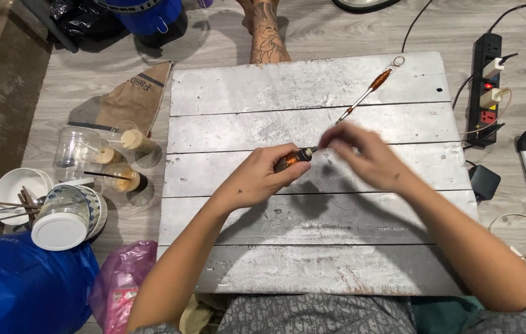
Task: Manually winding thin copper wire around the armature of a small electric motor rotor using hands and a small guiding tool.
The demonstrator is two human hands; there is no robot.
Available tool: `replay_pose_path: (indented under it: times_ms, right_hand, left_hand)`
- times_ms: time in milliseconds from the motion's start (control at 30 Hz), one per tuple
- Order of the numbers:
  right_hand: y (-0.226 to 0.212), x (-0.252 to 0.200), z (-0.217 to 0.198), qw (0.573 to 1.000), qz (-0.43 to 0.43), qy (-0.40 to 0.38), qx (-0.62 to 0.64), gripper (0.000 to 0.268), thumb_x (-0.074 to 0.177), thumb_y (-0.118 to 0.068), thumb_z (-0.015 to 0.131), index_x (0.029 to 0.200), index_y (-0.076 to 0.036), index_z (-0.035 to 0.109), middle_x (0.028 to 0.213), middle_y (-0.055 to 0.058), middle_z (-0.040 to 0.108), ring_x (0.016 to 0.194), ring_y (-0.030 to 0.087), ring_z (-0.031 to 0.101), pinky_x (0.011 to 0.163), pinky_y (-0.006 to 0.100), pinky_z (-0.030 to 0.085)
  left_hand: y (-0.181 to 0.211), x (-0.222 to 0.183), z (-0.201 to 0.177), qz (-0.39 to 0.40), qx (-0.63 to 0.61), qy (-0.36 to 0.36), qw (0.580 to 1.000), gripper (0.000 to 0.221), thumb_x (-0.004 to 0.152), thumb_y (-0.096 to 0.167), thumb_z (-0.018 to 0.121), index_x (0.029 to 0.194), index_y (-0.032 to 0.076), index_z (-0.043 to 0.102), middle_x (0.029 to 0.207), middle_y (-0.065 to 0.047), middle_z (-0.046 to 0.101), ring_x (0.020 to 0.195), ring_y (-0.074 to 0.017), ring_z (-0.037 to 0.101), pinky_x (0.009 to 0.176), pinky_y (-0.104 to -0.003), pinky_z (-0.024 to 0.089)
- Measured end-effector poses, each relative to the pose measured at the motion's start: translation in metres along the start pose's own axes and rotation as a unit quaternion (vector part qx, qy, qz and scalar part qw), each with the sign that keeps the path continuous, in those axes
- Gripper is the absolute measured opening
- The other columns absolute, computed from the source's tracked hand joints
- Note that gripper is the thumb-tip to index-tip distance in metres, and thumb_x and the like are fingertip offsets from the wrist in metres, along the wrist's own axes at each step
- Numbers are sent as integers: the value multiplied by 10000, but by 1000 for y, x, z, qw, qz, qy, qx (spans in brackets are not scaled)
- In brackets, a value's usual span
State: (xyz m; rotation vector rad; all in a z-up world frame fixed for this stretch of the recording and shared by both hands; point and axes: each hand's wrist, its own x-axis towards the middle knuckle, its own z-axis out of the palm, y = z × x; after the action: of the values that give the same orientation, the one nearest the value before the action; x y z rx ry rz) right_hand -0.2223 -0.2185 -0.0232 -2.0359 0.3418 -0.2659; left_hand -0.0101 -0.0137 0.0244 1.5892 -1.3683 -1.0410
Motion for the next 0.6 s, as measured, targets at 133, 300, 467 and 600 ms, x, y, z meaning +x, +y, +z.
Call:
replay_pose_path:
  times_ms: [133,300,467,600]
  right_hand:
    - [-31,-13,42,971,81,-123,190,311,1155,-277,524,1327,-30,599,920,180,837,850,329,834,866,536,681]
    - [-21,-13,53,964,139,-84,209,137,1126,-177,624,1155,-52,670,624,50,612,479,154,519,425,320,452]
    - [-29,-10,46,979,137,-89,122,112,1077,-137,688,1004,-60,723,619,55,656,569,159,545,556,295,491]
    - [-38,-7,40,991,89,-78,-62,105,1007,-115,775,1005,-28,834,594,101,660,600,231,634,620,360,552]
  left_hand:
    - [-13,4,6,-17,7,8,1000,405,1106,492,654,1030,108,757,668,-59,707,639,-187,585,628,-326,467]
    - [-21,0,5,-55,44,-15,997,433,1091,499,660,1071,81,769,706,-110,727,662,-247,609,639,-352,463]
    - [-31,5,9,-99,38,-108,988,425,1012,422,804,1148,20,788,775,-131,763,606,-234,660,604,-307,545]
    - [-29,5,14,-111,132,-188,967,409,940,362,894,1130,7,822,778,-135,775,583,-257,695,619,-366,562]
